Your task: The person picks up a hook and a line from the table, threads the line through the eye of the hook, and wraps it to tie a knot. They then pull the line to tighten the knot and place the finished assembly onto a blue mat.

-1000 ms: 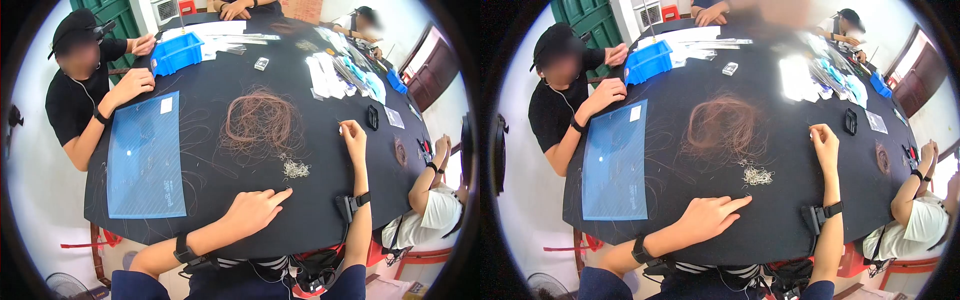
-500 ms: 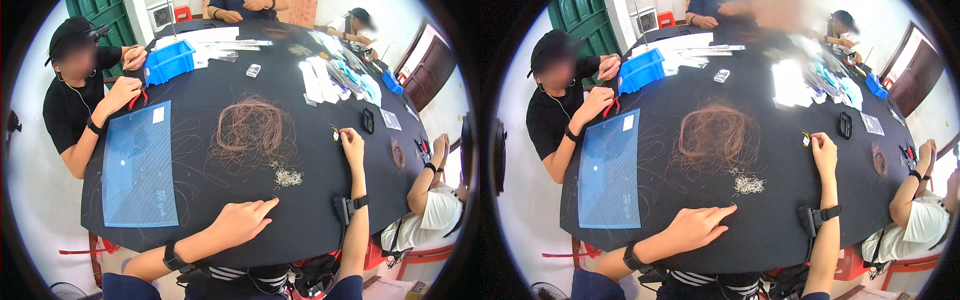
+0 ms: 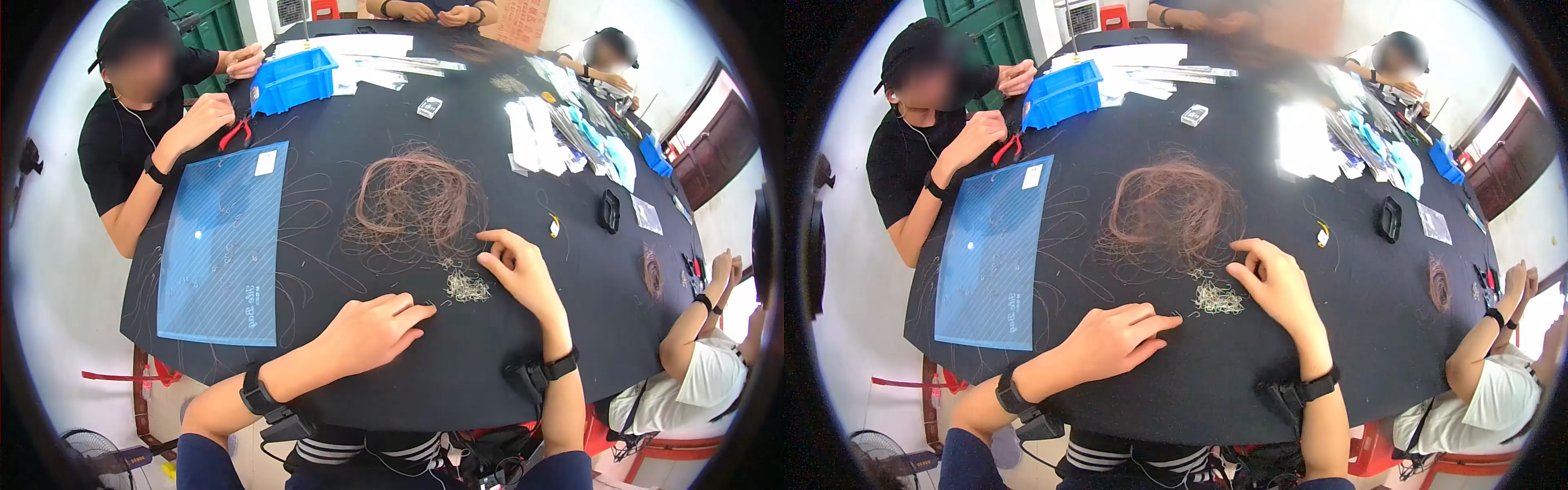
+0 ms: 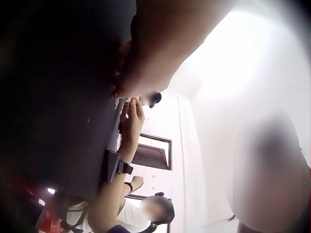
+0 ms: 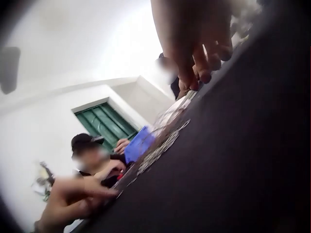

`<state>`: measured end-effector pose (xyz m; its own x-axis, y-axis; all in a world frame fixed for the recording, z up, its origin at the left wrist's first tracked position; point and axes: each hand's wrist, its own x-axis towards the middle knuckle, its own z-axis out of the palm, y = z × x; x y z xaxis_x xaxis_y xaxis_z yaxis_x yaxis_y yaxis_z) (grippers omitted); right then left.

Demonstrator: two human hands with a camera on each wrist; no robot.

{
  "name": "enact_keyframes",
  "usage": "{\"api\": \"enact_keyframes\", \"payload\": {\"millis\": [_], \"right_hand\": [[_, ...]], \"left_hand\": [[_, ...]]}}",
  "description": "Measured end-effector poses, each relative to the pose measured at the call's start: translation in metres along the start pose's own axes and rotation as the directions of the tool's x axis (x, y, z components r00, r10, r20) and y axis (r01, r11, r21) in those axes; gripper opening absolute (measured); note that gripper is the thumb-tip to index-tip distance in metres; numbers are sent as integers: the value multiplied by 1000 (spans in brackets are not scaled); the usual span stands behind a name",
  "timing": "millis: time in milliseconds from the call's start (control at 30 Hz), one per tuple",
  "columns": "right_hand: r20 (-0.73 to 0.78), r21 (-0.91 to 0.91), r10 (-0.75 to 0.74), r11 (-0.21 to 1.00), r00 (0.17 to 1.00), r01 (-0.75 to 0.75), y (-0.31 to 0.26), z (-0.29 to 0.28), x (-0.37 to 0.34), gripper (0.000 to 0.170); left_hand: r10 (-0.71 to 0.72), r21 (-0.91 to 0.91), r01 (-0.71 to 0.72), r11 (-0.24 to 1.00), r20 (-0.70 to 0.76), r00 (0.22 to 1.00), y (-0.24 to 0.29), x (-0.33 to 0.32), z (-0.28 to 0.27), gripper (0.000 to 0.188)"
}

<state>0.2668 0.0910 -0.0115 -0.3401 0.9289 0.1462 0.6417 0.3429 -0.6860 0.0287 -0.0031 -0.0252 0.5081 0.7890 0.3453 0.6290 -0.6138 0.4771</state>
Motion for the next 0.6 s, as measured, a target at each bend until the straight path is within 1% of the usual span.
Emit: {"api": "enact_keyframes", "payload": {"millis": [100, 200, 233, 333, 367, 400, 433, 467, 567, 600], "right_hand": [[-45, 61, 13, 998, 999, -10, -6, 9, 1, 17], [-197, 230, -11, 972, 980, 57, 6, 17, 5, 9], [-241, 280, 9, 958, 971, 60, 8, 17, 6, 6], [-314, 333, 39, 940, 949, 72, 11, 14, 8, 6], [-309, 331, 34, 941, 950, 74, 15, 11, 7, 8], [-297, 370, 67, 928, 953, 50, 10, 9, 6, 9], [-243, 410, 99, 912, 965, 10, 12, 7, 6, 9], [-186, 447, 128, 894, 974, -32, 14, 6, 5, 10], [-119, 354, 17, 935, 993, 26, 12, 15, 6, 13], [-88, 357, -6, 933, 996, 37, 11, 19, 5, 13]], "left_hand": [[68, 56, -70, 996, 31, 997, 0, 0, -2, 32], [69, 51, -73, 996, 62, 996, 0, -1, -3, 32], [81, 44, -83, 996, 48, 996, -1, -1, -2, 32], [88, 46, -89, 995, 16, 996, -2, -4, 1, 31], [78, 47, -78, 996, 12, 997, -2, -4, 1, 30], [68, 45, -68, 997, 7, 998, -1, -4, 3, 29], [76, 53, -74, 996, -38, 996, -2, -5, 6, 27], [76, 55, -74, 996, -24, 997, -3, -5, 7, 27], [69, 50, -69, 996, 9, 998, -4, -5, 6, 27], [63, 43, -64, 997, 16, 998, -3, -6, 5, 27]]}}
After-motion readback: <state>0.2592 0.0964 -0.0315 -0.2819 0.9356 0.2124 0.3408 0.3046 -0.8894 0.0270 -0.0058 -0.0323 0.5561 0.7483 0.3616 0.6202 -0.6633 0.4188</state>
